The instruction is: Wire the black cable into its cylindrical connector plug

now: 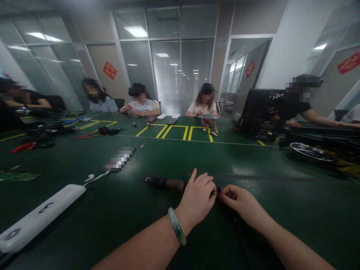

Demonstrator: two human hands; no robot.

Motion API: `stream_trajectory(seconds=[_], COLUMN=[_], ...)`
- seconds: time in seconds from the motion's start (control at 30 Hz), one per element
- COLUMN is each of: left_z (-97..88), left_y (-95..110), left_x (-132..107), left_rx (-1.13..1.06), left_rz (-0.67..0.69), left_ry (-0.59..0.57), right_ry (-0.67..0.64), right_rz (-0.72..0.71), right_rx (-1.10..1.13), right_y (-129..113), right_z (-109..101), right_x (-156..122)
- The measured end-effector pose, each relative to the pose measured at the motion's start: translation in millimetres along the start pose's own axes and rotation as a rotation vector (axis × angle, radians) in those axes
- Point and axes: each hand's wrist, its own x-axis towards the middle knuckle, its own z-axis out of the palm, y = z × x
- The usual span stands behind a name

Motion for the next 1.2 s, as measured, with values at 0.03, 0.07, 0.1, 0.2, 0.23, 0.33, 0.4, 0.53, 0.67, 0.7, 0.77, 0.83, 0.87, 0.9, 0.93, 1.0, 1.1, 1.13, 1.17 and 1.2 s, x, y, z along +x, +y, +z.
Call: stream_trajectory(seconds=[0.03, 0.07, 0.1, 0.2, 0.23, 0.33, 0.4, 0.53, 0.67, 0.7, 0.77, 0.83, 0.87, 0.9, 0.93, 1.0, 1.1, 1.13, 1.17, 1.2], left_z=[-0.3, -0.6, -1.1, -2.3, -2.6, -2.4, -1.9, -1.7, -2.6, -2.8, -3.0, -2.5, -2.0, -1.4, -0.8, 0.3, 1.1, 1.2, 1.4, 1.7], left_y=[-0.1, -0.1, -0.2, -0.4, -0.4, -0.5, -0.7, -1.3, -1.1, -0.9, -0.8, -1.1, -1.4, -1.8, -2.2, -2.6, -2.8, -2.9, -3.1, -3.3], left_x=[0.2, 0.4, 0.5, 0.7, 0.7, 0.9, 1.0, 1.2, 1.2, 1.3, 1.6, 1.8, 1.9, 1.9, 1.9, 1.6, 1.1, 0.9, 0.8, 0.7], left_rx=[0.0, -0.003, -0.007, -0.021, -0.025, -0.039, -0.045, -0.048, -0.062, -0.065, -0.067, -0.068, -0.069, -0.07, -0.07, -0.069, -0.084, -0.092, -0.099, -0.102], left_rz=[0.002, 0.004, 0.006, 0.007, 0.008, 0.021, 0.028, 0.02, 0.008, 0.007, 0.01, 0.013, 0.015, 0.015, 0.015, 0.016, 0.02, 0.018, 0.015, 0.011], left_ry=[-0.001, -0.004, -0.005, -0.007, -0.007, -0.026, -0.045, -0.069, -0.062, -0.06, -0.065, -0.073, -0.078, -0.081, -0.083, -0.079, -0.061, -0.056, -0.054, -0.055], right_ry=[-0.003, -0.005, -0.005, -0.004, -0.002, -0.001, 0.0, 0.01, 0.011, 0.012, 0.015, 0.022, 0.025, 0.029, 0.033, 0.038, 0.035, 0.037, 0.04, 0.043], right_rz=[0.001, -0.001, -0.005, -0.026, -0.032, -0.017, -0.002, -0.008, -0.007, -0.005, -0.008, -0.017, -0.021, -0.023, -0.024, -0.023, -0.023, -0.024, -0.025, -0.028], right_rx=[0.009, 0.016, 0.021, 0.025, 0.025, 0.02, 0.02, 0.03, 0.039, 0.039, 0.04, 0.042, 0.043, 0.044, 0.046, 0.055, 0.065, 0.064, 0.063, 0.063], right_y=[0.8, 1.9, 3.3, 8.0, 9.0, 8.7, 6.7, 2.4, 1.3, 1.9, 4.2, 7.0, 8.2, 9.0, 9.3, 8.5, 5.8, 5.0, 4.6, 4.5], right_z=[0.3, 0.6, 1.0, 1.9, 2.0, 1.7, 1.3, 1.0, 0.9, 1.1, 1.8, 2.9, 3.4, 3.9, 4.2, 4.2, 3.6, 3.4, 3.3, 3.3], right_x=[0.3, 0.5, 0.9, 2.0, 2.3, 2.1, 1.2, -1.2, -1.8, -1.4, -0.4, 0.8, 1.2, 1.4, 1.4, 1.0, -0.1, -0.4, -0.5, -0.6])
